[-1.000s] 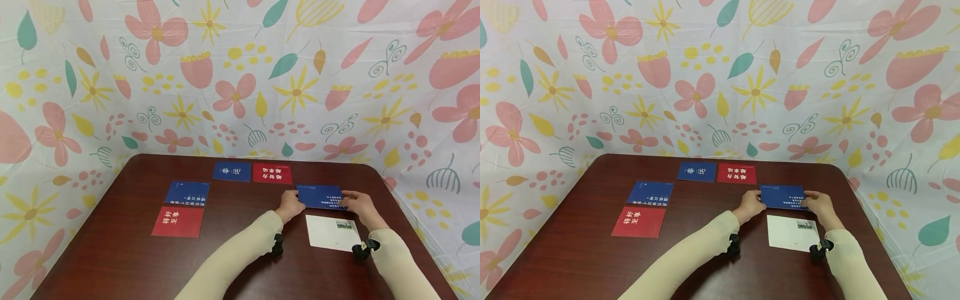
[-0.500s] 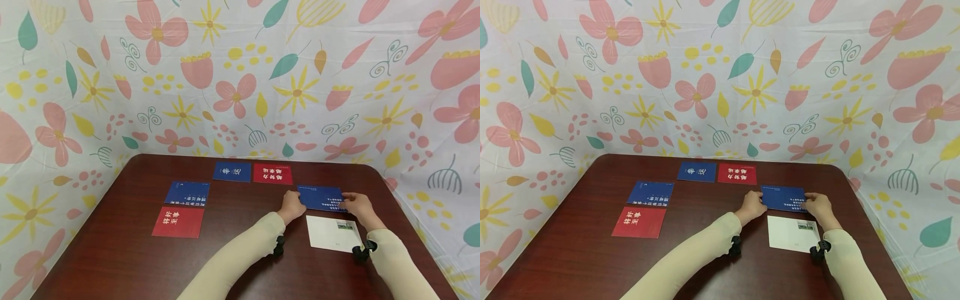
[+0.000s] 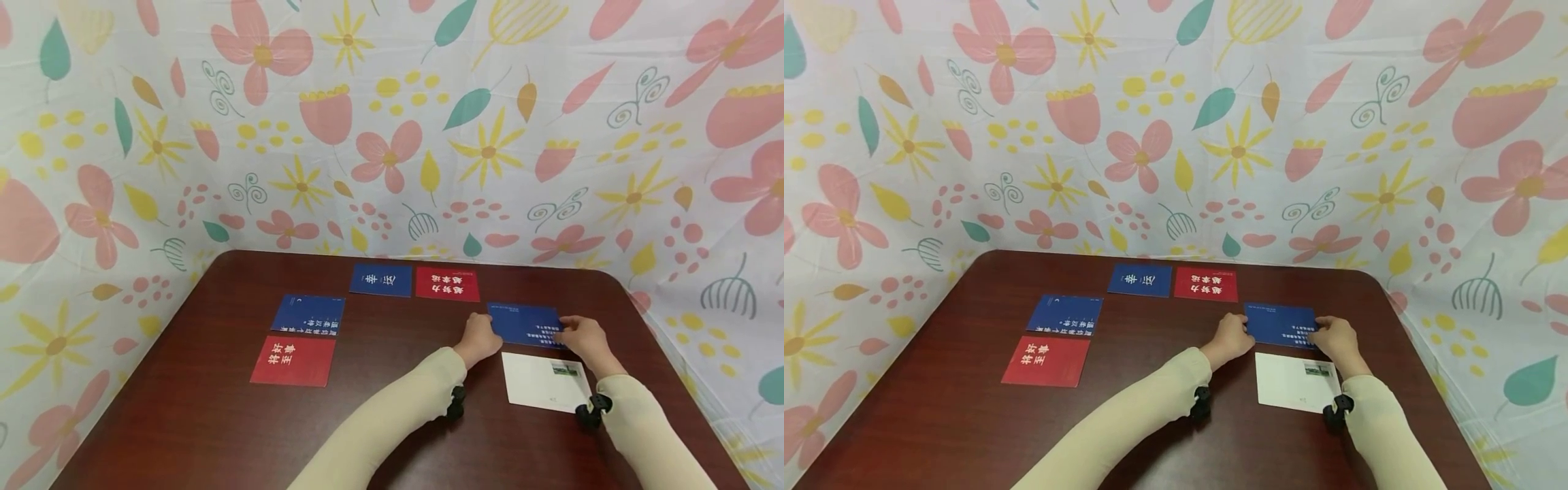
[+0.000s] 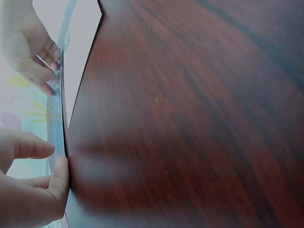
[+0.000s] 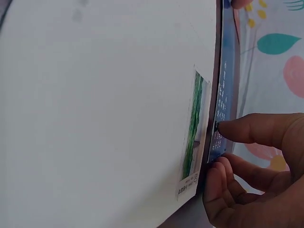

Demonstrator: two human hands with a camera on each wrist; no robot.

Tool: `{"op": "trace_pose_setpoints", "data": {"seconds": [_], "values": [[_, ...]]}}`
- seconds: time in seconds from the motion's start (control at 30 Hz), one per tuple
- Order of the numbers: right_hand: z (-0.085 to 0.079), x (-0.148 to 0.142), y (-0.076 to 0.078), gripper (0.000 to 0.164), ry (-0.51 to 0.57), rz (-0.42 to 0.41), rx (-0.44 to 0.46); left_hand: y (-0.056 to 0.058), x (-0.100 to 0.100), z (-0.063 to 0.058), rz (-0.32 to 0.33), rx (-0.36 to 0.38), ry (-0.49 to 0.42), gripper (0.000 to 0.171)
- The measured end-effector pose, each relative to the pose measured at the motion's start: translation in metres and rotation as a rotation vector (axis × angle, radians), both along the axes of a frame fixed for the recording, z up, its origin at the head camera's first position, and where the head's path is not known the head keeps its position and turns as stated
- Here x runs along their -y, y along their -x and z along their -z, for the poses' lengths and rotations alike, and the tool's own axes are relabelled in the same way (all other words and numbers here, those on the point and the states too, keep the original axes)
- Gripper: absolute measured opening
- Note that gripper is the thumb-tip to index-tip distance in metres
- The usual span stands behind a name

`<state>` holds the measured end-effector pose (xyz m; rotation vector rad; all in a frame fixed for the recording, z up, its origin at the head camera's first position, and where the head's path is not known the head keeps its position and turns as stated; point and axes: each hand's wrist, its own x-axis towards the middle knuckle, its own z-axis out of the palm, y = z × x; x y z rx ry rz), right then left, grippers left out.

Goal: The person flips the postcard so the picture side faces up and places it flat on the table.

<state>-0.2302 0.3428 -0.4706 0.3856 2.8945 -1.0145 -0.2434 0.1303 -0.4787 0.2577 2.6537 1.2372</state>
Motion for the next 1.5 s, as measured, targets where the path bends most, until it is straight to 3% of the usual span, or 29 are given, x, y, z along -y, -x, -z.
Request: {"op": "trace_pose_setpoints", "data": {"seconds": [0.27,0.5,0.93,1.2,1.5], "values": [[-0.001,-0.001,-0.010,0.049,0.053,0.016,-0.011,-0.004,0.003,0.002,0.010,-0.007,-0.059,0.043],[-0.012,-0.002,-0.027,0.048,0.077,0.003,-0.055,-0.011,0.011,-0.004,-0.023,0.051,-0.208,0.041],[-0.011,-0.013,-0.059,0.056,0.099,-0.022,0.001,-0.039,0.028,-0.018,-0.039,0.249,-0.477,0.038],[-0.017,-0.009,-0.074,0.058,-0.016,-0.088,0.038,-0.064,0.033,-0.026,0.015,0.360,-0.567,0.043],[-0.016,0.000,-0.085,0.048,-0.055,-0.090,0.010,-0.081,0.032,-0.021,0.075,0.471,-0.590,0.049]]}}
